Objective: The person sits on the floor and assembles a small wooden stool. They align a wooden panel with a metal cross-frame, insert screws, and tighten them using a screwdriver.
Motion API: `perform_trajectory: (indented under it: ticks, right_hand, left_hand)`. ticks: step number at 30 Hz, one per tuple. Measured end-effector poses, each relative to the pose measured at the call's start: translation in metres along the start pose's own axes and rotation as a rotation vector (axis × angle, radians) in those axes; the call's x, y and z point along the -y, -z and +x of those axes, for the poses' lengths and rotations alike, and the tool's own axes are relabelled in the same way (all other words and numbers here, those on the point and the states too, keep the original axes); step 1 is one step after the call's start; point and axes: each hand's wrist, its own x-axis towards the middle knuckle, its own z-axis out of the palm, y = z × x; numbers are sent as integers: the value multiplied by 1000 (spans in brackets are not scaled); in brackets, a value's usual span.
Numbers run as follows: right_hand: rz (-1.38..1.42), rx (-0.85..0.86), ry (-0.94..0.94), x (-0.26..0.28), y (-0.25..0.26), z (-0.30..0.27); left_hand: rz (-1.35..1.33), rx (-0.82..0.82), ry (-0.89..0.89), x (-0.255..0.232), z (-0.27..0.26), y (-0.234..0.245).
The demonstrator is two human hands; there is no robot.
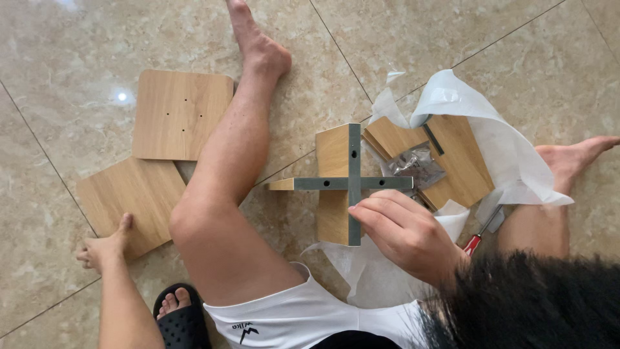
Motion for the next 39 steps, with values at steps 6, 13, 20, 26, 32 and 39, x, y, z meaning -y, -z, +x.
perform_trajectory:
  ticks: [6, 13, 20, 26, 32, 39]
  right_hand:
    - [75, -47, -137, 6, -5, 2]
    - [-81, -35, -98, 14, -7, 1]
    - [-117, -10, -136, 18, -6, 6]
    - [-169, 11, -161, 19, -8, 7]
    - [-128, 0, -121, 13, -5, 6]
    - [-6, -41, -129, 7, -6, 1]
  left_hand:
    - [2, 4, -147, 2, -6, -1]
    - [-133, 8, -99, -3, 3, 0]
    - [-109, 80, -78, -12, 5, 2]
    - [271, -106, -862, -13, -51, -30]
    - [-57, -58, -912, -29, -87, -22]
    - [-47, -28, -799, -29, -78, -7]
